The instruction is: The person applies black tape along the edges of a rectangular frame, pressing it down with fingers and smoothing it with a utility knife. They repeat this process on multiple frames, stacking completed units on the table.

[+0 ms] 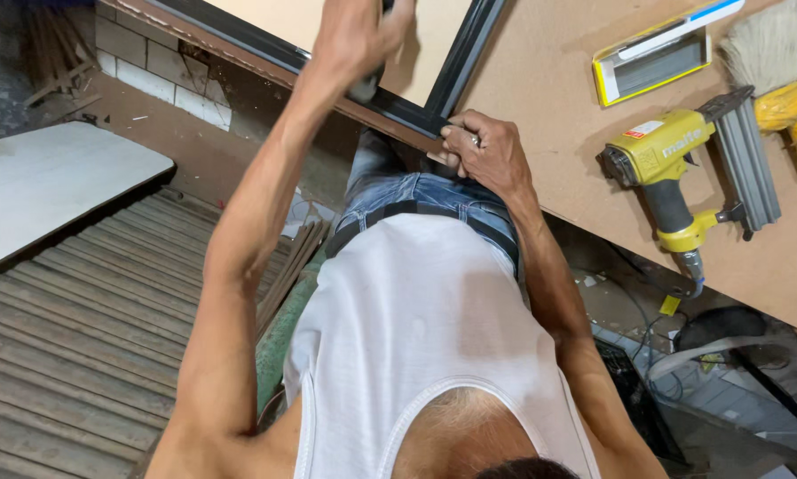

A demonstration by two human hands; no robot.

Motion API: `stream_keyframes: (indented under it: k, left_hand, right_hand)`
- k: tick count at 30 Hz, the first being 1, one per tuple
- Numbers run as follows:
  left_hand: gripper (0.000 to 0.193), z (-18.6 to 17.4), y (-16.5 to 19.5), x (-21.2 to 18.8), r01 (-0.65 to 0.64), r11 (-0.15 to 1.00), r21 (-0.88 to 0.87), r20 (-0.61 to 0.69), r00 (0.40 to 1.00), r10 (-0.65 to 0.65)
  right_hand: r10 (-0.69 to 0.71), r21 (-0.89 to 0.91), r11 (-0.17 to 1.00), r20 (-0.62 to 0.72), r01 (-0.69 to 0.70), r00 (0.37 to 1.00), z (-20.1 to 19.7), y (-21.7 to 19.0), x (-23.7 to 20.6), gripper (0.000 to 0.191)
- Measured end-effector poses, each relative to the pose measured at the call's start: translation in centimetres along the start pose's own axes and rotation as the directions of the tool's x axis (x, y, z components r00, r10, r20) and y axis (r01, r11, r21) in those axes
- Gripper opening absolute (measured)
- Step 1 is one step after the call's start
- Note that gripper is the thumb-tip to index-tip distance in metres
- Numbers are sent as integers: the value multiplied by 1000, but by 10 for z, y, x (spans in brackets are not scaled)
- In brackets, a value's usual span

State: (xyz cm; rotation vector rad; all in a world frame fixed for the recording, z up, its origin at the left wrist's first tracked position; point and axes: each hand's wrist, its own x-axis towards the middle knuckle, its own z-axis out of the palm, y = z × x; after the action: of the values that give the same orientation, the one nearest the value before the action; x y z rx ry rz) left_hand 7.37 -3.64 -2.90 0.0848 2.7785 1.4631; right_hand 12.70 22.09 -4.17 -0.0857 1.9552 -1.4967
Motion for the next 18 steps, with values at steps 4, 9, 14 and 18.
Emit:
stream_keyframes:
  k: [4, 9, 14, 18]
  left_hand:
    - [65, 3, 58, -79, 10, 999, -45, 69, 998, -7]
    - [81, 18, 87, -145, 80, 993, 87, 196, 976, -96]
    - [82, 35, 96, -148, 59, 978, 200, 112, 990, -83]
    - [85, 43, 99, -145, 29, 960, 278, 110, 992, -62]
  right_hand:
    - [-34, -12, 999, 26, 34, 999, -2, -3, 4, 14]
    - [-52, -40, 998, 34, 53, 998, -3, 2, 7, 14]
    - [-106, -60, 992, 47, 109, 993, -3, 8, 9, 13]
    - [-96, -4, 995, 51, 96, 994, -3, 8, 8, 13]
